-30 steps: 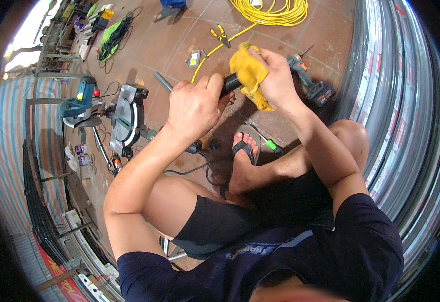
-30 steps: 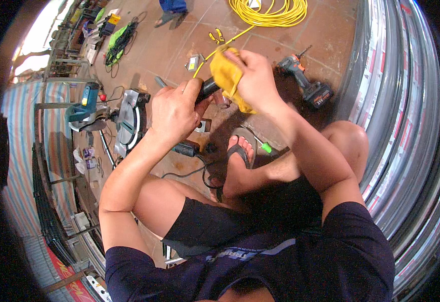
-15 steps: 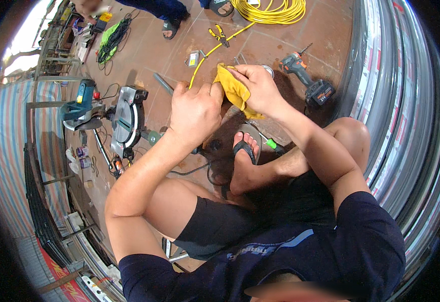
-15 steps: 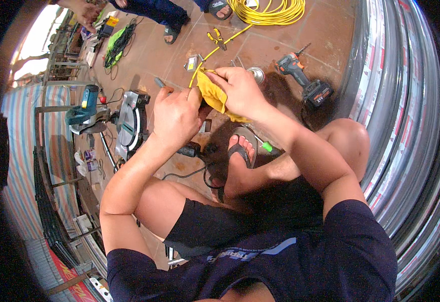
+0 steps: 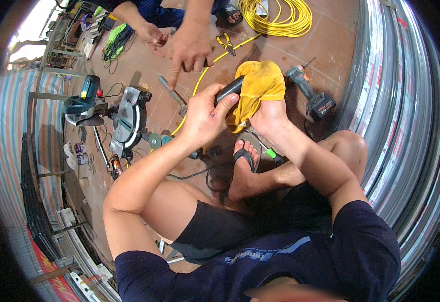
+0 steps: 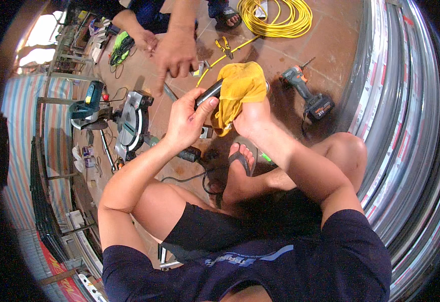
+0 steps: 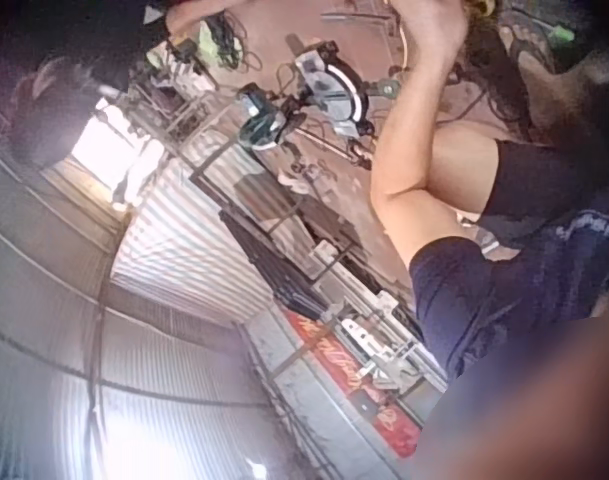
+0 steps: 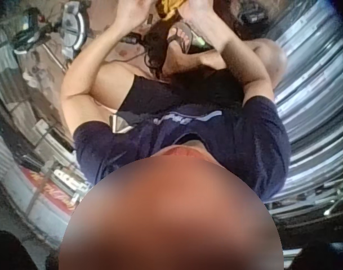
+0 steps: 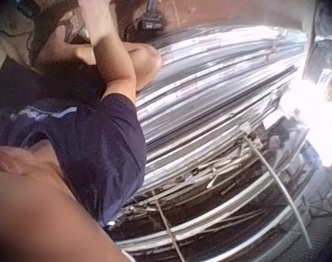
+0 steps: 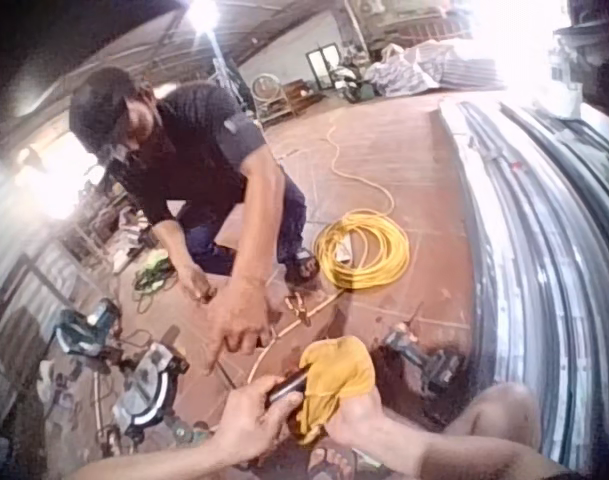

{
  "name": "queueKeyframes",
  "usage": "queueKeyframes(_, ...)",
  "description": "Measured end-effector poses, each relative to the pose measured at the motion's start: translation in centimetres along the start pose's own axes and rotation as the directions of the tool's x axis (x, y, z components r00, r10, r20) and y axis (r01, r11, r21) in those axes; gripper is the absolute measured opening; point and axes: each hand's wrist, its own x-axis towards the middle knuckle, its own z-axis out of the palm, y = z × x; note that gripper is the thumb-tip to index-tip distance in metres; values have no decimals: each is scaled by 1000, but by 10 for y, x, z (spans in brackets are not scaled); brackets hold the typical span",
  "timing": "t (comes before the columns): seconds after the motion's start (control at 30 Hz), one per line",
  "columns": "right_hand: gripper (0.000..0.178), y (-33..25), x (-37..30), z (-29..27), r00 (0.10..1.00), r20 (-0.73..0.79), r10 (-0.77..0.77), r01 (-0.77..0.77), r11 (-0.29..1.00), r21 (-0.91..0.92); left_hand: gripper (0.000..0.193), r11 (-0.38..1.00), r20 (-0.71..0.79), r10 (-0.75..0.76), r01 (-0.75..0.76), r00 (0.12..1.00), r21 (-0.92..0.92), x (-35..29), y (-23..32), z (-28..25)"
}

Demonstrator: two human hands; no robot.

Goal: The person sits on the floor and uses a spray can to apply lubricant to a metal block and a metal rod. They then wipe the parts with a yellow cloth and insert the rod into the block to check the fit.

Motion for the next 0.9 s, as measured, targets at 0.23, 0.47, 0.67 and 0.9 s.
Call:
queueKeyframes(0.23,34,-48,26,9,964,-7,-265,262,959,-105,43,649,227,-239,330,944,-686,8,-20,4)
queueKeyframes(0.47,42,-9,-13,9,953,207,221,-153,941,-301,56,573,447,-200,474,872,-669,12,-15,0)
queueKeyframes(0.67,38,1,-9,0,981,186,48,75,797,-600,69,801,529,-209,454,822,-389,13,-25,-8)
queueKeyframes(0.9,44,18,-15,-12,943,51,330,-232,755,-614,49,867,489,-231,406,841,-288,13,-47,-35)
